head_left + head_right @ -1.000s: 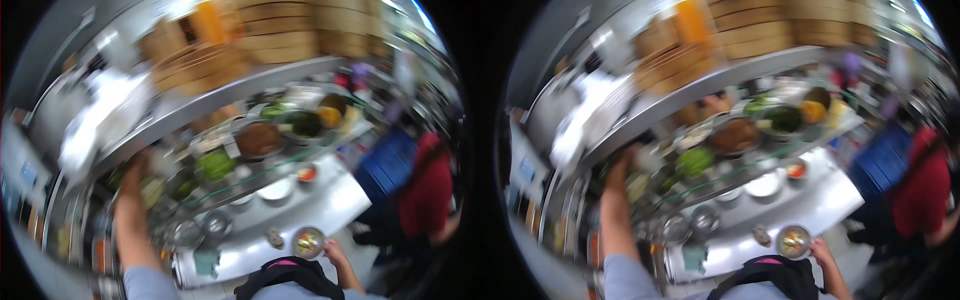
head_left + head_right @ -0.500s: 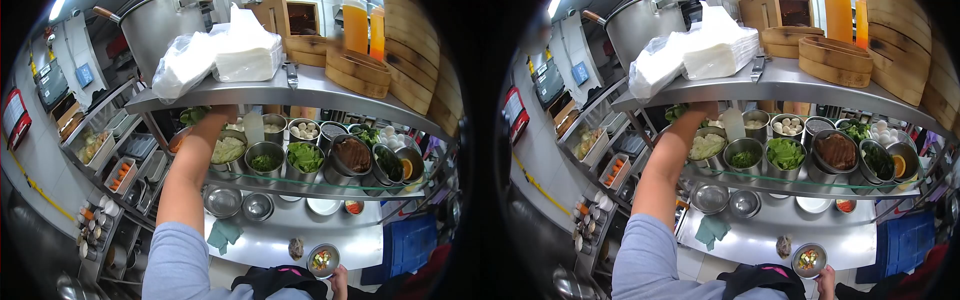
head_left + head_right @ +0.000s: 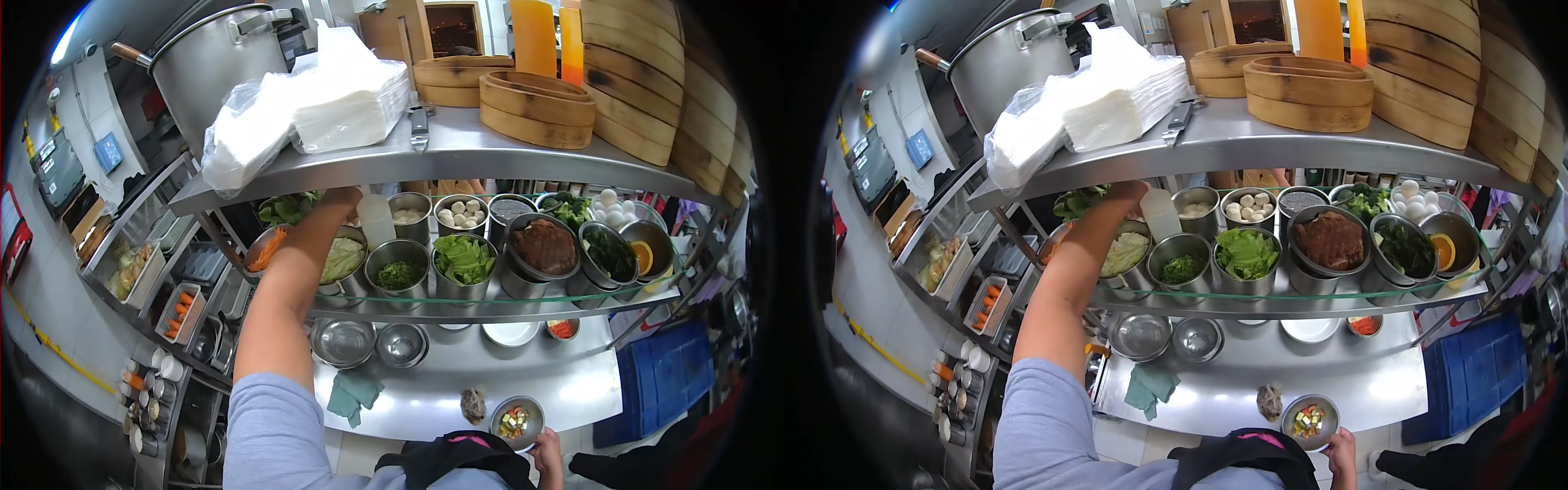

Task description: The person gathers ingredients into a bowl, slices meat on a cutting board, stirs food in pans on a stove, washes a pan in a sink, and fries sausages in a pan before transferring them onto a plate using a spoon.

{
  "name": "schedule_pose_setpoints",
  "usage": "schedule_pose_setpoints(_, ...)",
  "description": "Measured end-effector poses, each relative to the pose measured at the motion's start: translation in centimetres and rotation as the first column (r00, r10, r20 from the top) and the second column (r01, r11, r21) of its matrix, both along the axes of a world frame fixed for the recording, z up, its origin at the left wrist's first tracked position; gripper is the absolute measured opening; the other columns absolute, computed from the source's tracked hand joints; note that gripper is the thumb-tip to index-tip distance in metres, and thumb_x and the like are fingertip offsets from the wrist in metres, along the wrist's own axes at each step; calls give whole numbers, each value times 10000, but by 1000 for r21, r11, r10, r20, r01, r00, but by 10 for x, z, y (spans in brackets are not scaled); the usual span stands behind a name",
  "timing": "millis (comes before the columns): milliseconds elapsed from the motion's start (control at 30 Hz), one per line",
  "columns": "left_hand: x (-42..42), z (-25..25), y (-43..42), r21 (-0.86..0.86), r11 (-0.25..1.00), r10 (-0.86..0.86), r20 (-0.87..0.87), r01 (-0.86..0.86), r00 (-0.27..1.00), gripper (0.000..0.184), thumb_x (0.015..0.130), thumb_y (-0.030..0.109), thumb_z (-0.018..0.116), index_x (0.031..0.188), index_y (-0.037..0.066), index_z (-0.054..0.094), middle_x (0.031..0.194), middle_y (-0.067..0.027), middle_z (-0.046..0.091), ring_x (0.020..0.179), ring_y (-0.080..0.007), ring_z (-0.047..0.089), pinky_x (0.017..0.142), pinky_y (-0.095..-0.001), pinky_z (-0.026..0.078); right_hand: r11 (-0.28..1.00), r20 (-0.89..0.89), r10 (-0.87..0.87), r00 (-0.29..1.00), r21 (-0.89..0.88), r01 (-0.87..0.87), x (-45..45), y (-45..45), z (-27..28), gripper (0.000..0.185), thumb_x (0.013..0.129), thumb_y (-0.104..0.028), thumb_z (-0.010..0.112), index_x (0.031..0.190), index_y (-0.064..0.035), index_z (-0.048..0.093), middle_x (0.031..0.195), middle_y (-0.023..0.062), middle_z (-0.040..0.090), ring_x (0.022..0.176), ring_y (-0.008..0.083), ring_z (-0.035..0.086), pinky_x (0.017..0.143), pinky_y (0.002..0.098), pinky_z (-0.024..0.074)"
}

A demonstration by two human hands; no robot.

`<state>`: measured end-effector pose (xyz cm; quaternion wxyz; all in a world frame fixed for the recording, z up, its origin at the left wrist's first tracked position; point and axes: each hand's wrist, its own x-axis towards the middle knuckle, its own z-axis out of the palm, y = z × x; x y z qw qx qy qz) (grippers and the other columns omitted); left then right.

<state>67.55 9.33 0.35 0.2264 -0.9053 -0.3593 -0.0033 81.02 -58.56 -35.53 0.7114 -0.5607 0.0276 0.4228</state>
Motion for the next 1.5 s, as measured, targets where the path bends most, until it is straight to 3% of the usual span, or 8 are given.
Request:
schedule_pose_setpoints(300, -27, 29, -22, -574, 819, 117, 171, 2, 978, 171, 738, 217, 722, 813, 64, 697, 649, -77, 647, 581, -201, 643, 554, -361, 518, 1000, -18, -24, 1000, -13, 24, 5, -6, 0, 213, 734, 18, 500, 940, 35, 557, 845, 148, 647, 700, 271, 679, 637, 468, 615)
schedule_pose_setpoints(533, -30, 10, -13, -425, 900, -99, 20, 98, 995, 165, 747, 162, 703, 889, 79, 709, 651, -76, 639, 541, -185, 589, 522, -380, 476, 999, 15, 37, 999, -5, -37, 10, -1, 0, 211, 734, 16, 505, 934, 42, 566, 862, 151, 654, 717, 276, 682, 659, 475, 618)
schedule_pose_setpoints(700, -39, 15, -16, -572, 805, 202, 509, 154, 836, 184, 726, 148, 690, 885, 57, 678, 694, -109, 635, 558, -216, 621, 545, -382, 531, 989, 75, 124, 989, -88, -117, 22, 3, -25, 259, 741, -3, 516, 989, 6, 592, 853, 113, 626, 702, 213, 627, 555, 375, 546)
schedule_pose_setpoints(900, -89, 23, -38, 481, 872, -305, 387, 91, 871, 348, 943, 257, 497, 1199, 48, 607, 1147, -208, 645, 1078, -383, 615, 964, -479, 456, 973, 62, 228, 972, -49, -225, 6, 74, 18, 249, 875, -45, 542, 1118, -5, 580, 948, 87, 651, 842, 186, 661, 745, 359, 578)
schedule_pose_setpoints(1100, -123, -24, -313, -471, 726, 245, 858, 501, 451, 269, 809, -12, 638, 1068, 40, 691, 930, -113, 678, 756, -217, 659, 636, -323, 540, 918, 30, 389, 921, -92, -385, -28, 140, 50, 109, 890, -63, 570, 970, 8, 591, 905, 81, 619, 815, 183, 647, 724, 338, 601)
schedule_pose_setpoints(1167, -103, -109, -325, -373, 654, -177, 770, 658, 613, 345, 766, -65, 629, 1085, 59, 679, 1000, -113, 657, 888, -255, 653, 790, -369, 528, 913, 6, 401, 916, -83, -399, -40, 151, 50, 76, 881, -79, 591, 922, -17, 580, 869, 70, 601, 769, 181, 642, 704, 335, 602)
schedule_pose_setpoints(1433, -57, -287, -337, -664, 578, 314, 717, 474, 622, 278, 843, 83, 605, 1111, 46, 667, 1069, -185, 665, 1040, -385, 610, 884, -443, 493, 943, -68, 304, 950, -117, -310, 7, 176, -36, 223, 865, -74, 536, 1072, 6, 550, 996, 129, 598, 899, 259, 642, 742, 392, 590)
schedule_pose_setpoints(1500, -59, -324, -340, -869, 472, 228, 283, 149, 931, 319, 876, 223, 618, 1155, 71, 650, 1106, -179, 664, 1095, -374, 604, 902, -451, 499, 960, -24, 257, 966, -112, -258, 26, 196, -48, 253, 859, -79, 551, 1098, 4, 548, 1032, 144, 591, 888, 266, 639, 737, 387, 586)
